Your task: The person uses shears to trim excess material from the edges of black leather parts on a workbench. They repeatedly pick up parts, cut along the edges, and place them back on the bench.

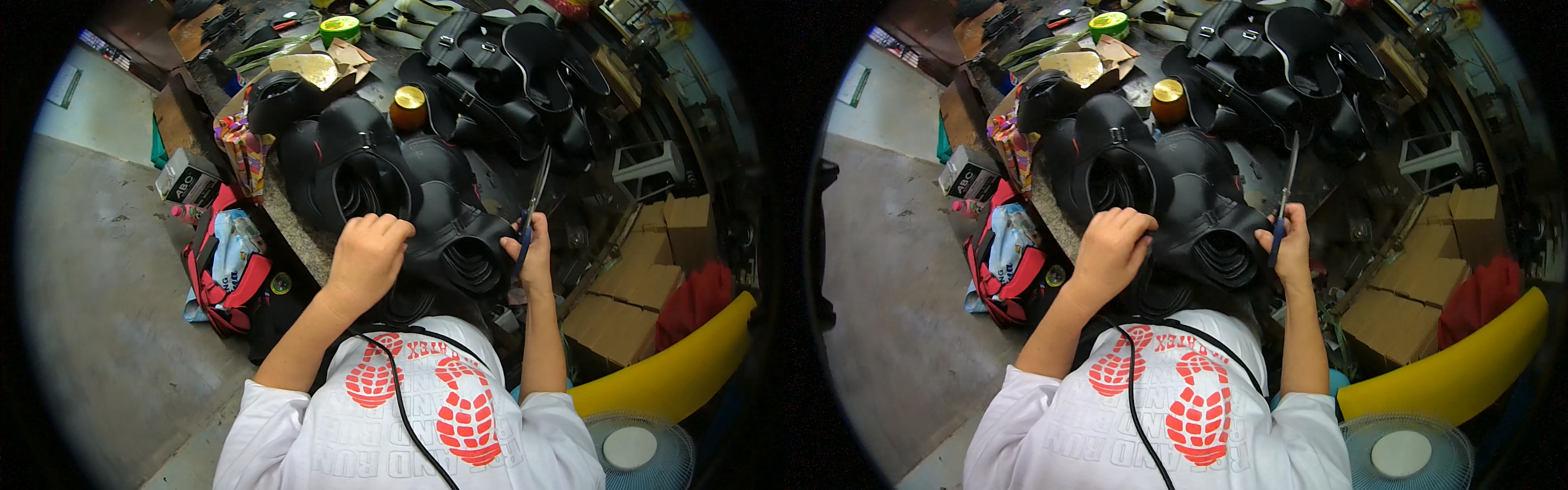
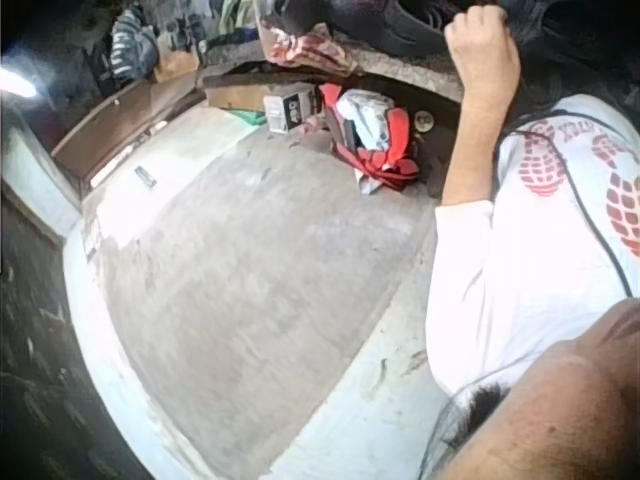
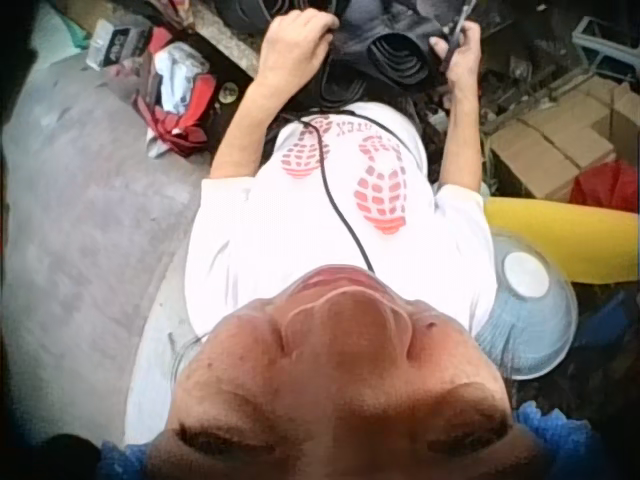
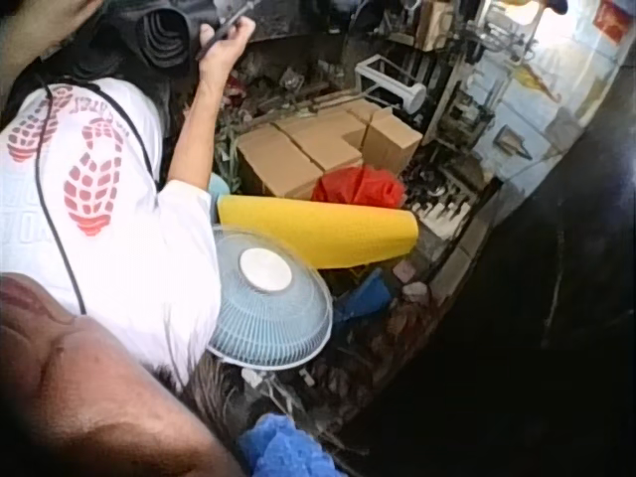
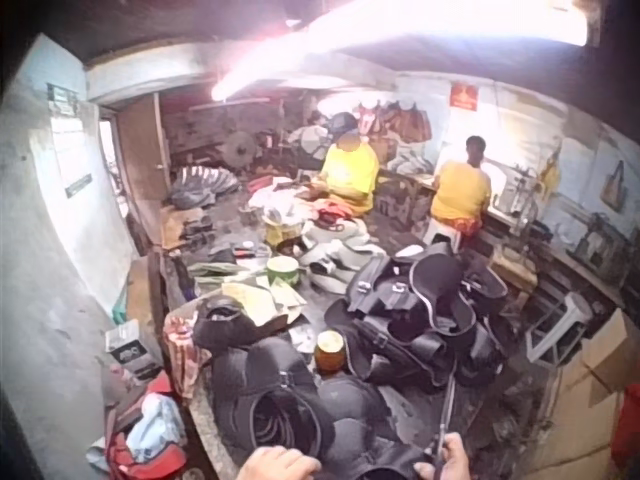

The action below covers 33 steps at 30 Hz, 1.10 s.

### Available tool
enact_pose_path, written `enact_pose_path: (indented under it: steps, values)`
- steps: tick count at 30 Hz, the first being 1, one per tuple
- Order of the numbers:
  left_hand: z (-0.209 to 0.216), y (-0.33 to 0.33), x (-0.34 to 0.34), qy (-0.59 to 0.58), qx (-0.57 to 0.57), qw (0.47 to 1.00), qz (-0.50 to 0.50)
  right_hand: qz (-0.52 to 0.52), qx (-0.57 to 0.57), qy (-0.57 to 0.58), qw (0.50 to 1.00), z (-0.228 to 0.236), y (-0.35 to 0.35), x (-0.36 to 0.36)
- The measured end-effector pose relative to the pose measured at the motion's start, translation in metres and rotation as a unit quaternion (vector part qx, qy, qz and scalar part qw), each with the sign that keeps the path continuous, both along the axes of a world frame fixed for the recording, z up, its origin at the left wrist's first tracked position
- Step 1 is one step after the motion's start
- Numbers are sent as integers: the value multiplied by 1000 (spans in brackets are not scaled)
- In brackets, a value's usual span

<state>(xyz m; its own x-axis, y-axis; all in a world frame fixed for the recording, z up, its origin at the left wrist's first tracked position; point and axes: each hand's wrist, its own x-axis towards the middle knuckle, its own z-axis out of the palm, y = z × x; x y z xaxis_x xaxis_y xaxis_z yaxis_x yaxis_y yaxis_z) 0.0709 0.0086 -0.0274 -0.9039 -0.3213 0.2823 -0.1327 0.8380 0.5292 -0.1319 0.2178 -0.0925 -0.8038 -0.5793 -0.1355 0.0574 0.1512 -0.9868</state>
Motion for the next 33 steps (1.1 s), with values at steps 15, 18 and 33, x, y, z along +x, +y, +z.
enact_pose_path:
  steps: [15,18,33]
  values:
    - [2,2,4,103,53,993,22,138,-317,-233,909,87,8,27]
    - [6,2,13,108,180,976,-55,185,-425,-270,844,97,-4,32]
    - [-9,-99,21,168,474,861,76,107,-38,-84,990,35,-85,67]
